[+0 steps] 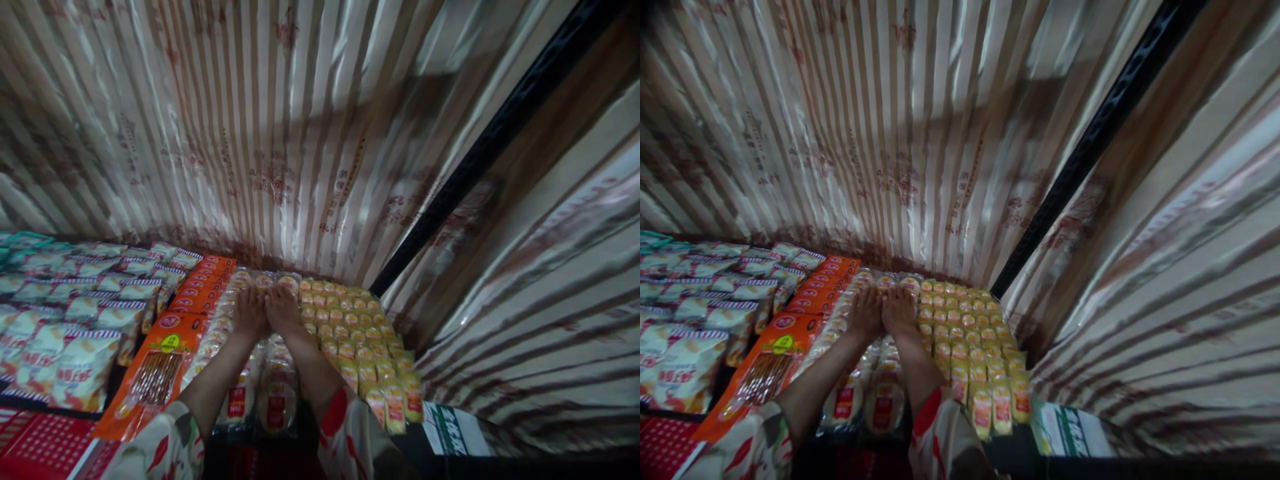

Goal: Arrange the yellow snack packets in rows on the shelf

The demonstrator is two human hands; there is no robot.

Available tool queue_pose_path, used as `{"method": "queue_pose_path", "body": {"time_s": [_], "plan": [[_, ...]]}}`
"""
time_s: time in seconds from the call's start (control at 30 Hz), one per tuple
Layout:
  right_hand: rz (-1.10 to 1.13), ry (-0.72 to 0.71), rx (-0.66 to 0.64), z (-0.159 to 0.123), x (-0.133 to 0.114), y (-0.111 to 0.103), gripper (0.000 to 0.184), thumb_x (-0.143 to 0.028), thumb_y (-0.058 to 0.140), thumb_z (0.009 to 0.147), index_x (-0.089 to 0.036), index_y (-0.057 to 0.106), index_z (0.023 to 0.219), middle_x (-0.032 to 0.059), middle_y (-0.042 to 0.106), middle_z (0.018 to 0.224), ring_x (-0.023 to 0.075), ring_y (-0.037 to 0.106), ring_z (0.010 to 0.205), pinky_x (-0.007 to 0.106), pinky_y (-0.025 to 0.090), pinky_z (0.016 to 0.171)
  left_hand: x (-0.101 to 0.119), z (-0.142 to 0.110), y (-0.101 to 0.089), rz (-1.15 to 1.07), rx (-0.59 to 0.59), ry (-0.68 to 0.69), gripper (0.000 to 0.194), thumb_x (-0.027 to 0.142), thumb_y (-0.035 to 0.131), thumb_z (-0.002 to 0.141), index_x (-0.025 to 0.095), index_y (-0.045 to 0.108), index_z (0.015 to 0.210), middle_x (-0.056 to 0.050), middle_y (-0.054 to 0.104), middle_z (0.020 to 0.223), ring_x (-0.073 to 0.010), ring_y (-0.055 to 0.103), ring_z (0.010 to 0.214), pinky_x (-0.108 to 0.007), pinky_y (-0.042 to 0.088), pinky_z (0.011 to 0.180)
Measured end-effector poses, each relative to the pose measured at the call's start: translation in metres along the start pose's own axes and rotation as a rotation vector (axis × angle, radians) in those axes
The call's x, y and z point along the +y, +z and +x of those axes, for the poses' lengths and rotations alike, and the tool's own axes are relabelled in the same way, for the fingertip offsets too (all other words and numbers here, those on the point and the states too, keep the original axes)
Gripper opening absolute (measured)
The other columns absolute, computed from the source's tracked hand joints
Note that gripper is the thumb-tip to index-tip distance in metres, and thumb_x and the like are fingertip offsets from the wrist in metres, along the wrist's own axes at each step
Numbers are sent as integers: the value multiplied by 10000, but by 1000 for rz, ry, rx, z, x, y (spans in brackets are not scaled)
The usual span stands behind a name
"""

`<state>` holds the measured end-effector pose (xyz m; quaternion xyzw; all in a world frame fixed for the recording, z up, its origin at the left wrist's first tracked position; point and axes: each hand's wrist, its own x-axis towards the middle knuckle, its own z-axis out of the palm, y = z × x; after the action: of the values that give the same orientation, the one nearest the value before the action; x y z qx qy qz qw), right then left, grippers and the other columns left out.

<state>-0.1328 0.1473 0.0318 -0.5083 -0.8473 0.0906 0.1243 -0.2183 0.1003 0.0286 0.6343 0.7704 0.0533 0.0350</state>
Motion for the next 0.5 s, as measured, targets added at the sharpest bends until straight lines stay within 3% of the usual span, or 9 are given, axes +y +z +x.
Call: {"method": "queue_pose_path", "body": {"time_s": [0.17, 0.37, 0.5], "plan": [[12, 23, -11, 0, -1, -4, 404, -282, 256, 945, -178, 524, 1229, 77, 512, 1330, 186, 376, 1281, 347, 216, 1088, -2, 1, -2, 1, 1, -6, 515, 275, 281, 910, 183, 331, 1415, -128, 243, 1506, -276, 164, 1402, -491, 136, 1128], [-44, 74, -20, 8, -4, -3, 461, -348, 232, 955, -217, 424, 1352, 50, 366, 1463, 212, 214, 1386, 389, 118, 1117, -14, 12, -2, 22, 117, -66, 501, 321, 242, 933, 194, 350, 1406, -122, 282, 1494, -270, 194, 1396, -496, 175, 1113], [-46, 60, -29, 8, -6, 1, 466, -344, 248, 952, -193, 413, 1360, 66, 379, 1455, 213, 250, 1370, 372, 156, 1104, -24, 22, 3, 47, 129, -94, 507, 336, 252, 931, 173, 360, 1400, -106, 290, 1493, -274, 194, 1396, -498, 171, 1111]]}}
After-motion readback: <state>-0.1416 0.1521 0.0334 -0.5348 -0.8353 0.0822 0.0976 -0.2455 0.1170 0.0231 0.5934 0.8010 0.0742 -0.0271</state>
